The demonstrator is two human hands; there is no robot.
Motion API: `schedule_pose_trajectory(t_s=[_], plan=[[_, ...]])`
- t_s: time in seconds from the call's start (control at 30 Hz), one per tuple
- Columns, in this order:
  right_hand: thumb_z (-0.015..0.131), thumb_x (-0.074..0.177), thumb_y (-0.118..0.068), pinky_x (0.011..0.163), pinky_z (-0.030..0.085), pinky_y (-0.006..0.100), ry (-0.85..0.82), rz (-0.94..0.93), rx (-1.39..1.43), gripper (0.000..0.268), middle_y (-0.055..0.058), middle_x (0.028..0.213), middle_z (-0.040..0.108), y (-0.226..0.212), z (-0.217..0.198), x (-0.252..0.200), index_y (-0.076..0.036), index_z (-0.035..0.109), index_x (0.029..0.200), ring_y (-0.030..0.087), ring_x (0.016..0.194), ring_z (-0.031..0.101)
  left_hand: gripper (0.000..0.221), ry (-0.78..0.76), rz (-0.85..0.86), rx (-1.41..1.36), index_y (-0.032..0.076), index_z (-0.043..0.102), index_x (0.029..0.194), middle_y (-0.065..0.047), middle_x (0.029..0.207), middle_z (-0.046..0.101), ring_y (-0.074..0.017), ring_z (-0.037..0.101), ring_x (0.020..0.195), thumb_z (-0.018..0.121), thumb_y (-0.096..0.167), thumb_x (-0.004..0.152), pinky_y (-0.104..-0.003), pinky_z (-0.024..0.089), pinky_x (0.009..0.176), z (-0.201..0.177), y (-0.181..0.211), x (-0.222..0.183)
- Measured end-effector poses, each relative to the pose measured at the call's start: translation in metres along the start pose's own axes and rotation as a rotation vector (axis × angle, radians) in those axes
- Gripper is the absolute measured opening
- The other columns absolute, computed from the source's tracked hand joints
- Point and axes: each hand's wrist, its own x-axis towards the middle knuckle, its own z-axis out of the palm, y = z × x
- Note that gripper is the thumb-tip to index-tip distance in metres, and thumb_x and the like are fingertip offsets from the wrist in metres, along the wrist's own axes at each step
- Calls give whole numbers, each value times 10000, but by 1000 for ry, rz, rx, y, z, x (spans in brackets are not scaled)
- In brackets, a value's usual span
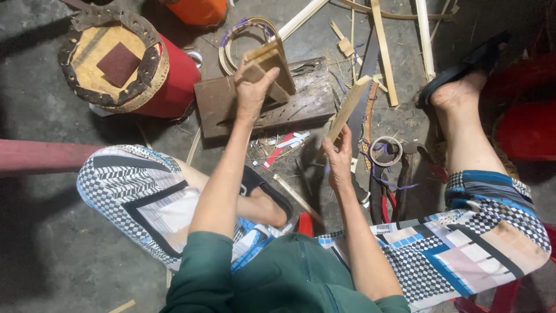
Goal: Using a hand saw to cut a small wooden block into two pieces on a floor-level workspace.
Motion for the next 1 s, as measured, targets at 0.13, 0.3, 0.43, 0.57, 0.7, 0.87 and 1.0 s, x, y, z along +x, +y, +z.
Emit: schedule_pose_trajectory(t_s=[0.13, 0.3, 0.43, 0.57, 0.7, 0.87, 1.0], plan=[[829, 891, -304, 1028, 464, 504, -21, -7, -20, 701, 136, 1398, 501, 7, 9, 14, -213, 437, 1465, 320, 1248, 507, 498, -101, 53, 34, 106, 708, 1203, -143, 1130, 750, -211, 692, 1059, 952, 77, 770, -415, 566, 975, 1, 14, -14], [842, 835, -133, 1115, 441, 543, -43, -172, -170, 733, 147, 1369, 536, -22, 34, 40, -194, 447, 1449, 386, 1324, 538, 584, -109, -93, 95, 75, 574, 1358, -185, 1199, 704, -288, 677, 1087, 877, 180, 871, -457, 507, 1049, 8, 31, -26], [839, 838, -136, 1108, 447, 565, -44, -240, -231, 702, 187, 1342, 591, -17, 48, 67, -167, 433, 1410, 436, 1305, 550, 622, -123, -136, 49, 96, 571, 1381, -135, 1218, 708, -220, 652, 1127, 889, 194, 855, -446, 502, 1063, 33, 44, -39], [797, 823, -56, 919, 565, 614, -105, -302, -317, 701, 287, 1237, 639, -16, 58, 71, -86, 400, 1400, 552, 1143, 605, 719, -54, -257, -58, 152, 529, 1425, -101, 1253, 683, -206, 630, 1140, 907, 293, 829, -428, 515, 1052, 39, -17, -58], [898, 780, -123, 891, 580, 624, 21, -493, -441, 841, 325, 1232, 632, 5, 71, 75, 2, 396, 1443, 532, 1119, 627, 788, 45, -350, -129, 210, 505, 1469, -56, 1302, 644, -175, 617, 1127, 925, 343, 815, -403, 534, 1028, 46, -16, -53], [818, 830, -36, 928, 578, 574, 34, -512, -391, 807, 258, 1255, 634, 20, 70, 91, -78, 371, 1501, 477, 1144, 636, 761, -88, -272, -129, 191, 500, 1403, -126, 1344, 590, -275, 599, 1198, 906, 422, 803, -465, 512, 1063, 46, 30, -43], [843, 771, 4, 973, 516, 636, -28, -493, -425, 902, 274, 1283, 611, 23, 60, 102, -129, 354, 1517, 536, 1168, 598, 1016, -265, -271, -25, 142, 269, 1551, -231, 1534, 434, -399, 421, 1429, 873, 493, 814, -572, 357, 1200, 43, 37, -38]])
